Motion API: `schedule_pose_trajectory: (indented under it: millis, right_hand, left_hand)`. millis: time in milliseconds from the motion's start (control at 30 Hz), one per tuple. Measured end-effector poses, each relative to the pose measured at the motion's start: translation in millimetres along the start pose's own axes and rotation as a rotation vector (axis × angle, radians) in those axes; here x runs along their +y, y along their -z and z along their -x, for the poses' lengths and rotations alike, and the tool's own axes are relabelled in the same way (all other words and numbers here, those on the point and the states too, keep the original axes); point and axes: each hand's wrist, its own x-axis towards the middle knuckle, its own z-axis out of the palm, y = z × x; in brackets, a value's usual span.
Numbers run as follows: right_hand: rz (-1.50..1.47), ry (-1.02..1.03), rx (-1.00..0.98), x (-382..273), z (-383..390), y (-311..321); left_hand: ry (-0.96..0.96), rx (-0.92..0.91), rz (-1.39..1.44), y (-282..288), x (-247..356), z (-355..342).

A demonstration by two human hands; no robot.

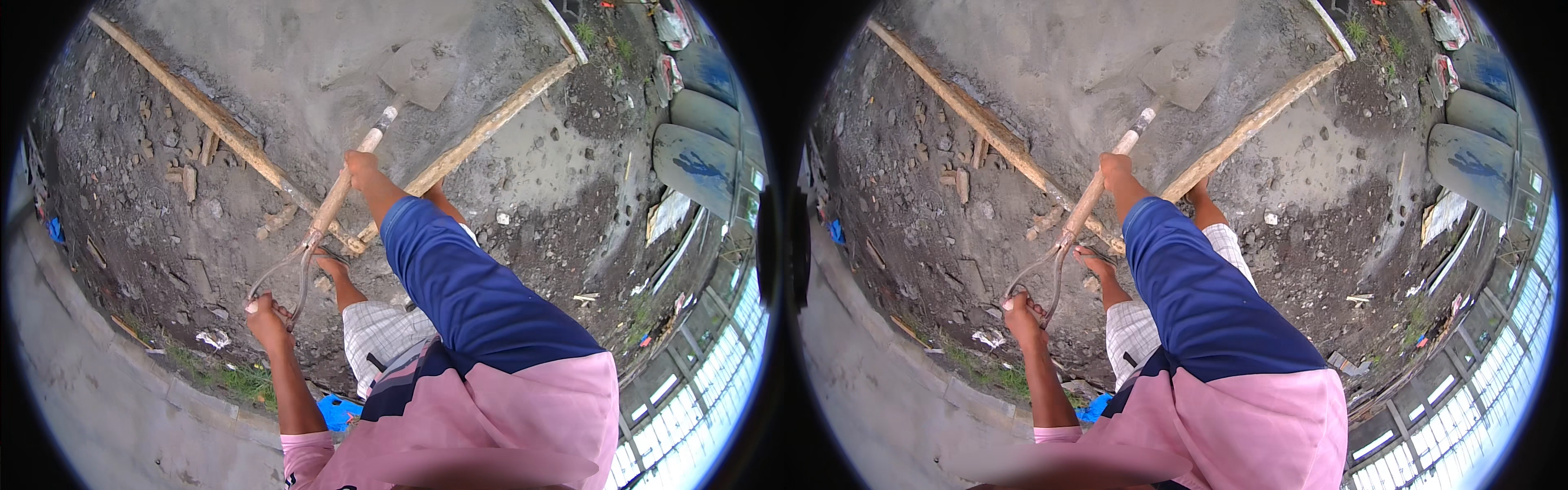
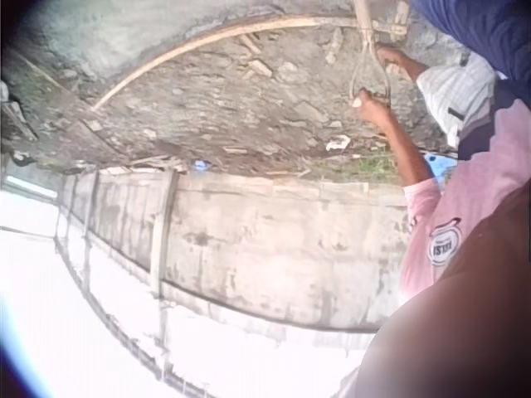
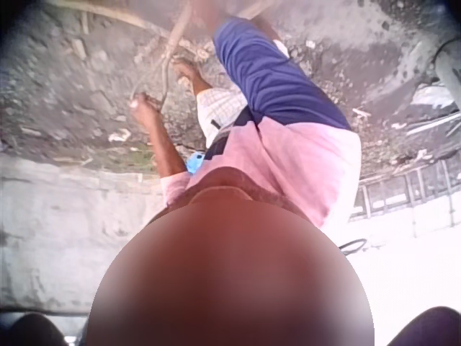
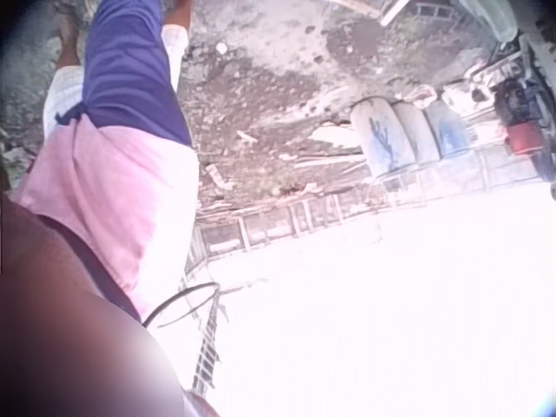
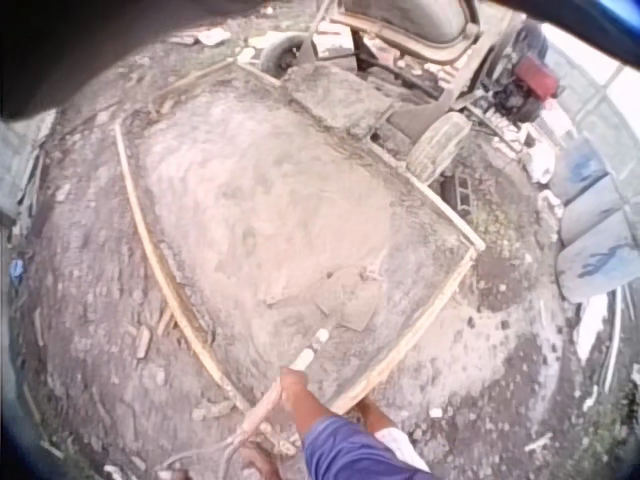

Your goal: The person uses a hoe to spread and level wet concrete within a wooden frame on the ground. They repeatedly pull and push the tool to distribute the material evenly across the surface.

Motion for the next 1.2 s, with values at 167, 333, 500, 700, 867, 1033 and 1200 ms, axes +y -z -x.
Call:
schedule_pose_trajectory:
  millis: [167,333,500,700,867,1033,1200]
  right_hand:
    - [-0.17,0.177,-0.149,-179.3,-1.9,110.3]
    - [-0.73,0.409,-0.487,-208.5,110.0,230.0]
    - [-0.671,0.299,-0.259,-162.1,131.4,205.8]
    - [-0.256,-0.062,-0.23,0.1,112.3,60.8]
    - [-0.137,-0.24,-0.246,136.6,126.4,-17.6]
    - [-0.123,-0.247,-0.088,155.2,96.3,-10.0]
    - [-0.128,-0.067,-0.046,55.4,21.2,57.2]
  left_hand:
    - [-0.293,-0.308,0.106,-122.9,-4.1,64.6]
    - [-0.672,-0.606,-0.189,-102.5,-18.6,88.2]
    - [-0.441,-0.473,-0.009,-67.5,-31.6,48.1]
    - [-0.307,-0.089,0.019,73.9,-37.7,28.4]
    - [-0.226,0.192,-0.092,169.8,-22.6,33.9]
    - [-0.109,0.177,-0.152,146.6,-10.2,23.5]
    - [-0.023,-0.001,-0.066,33.2,-30.3,20.2]
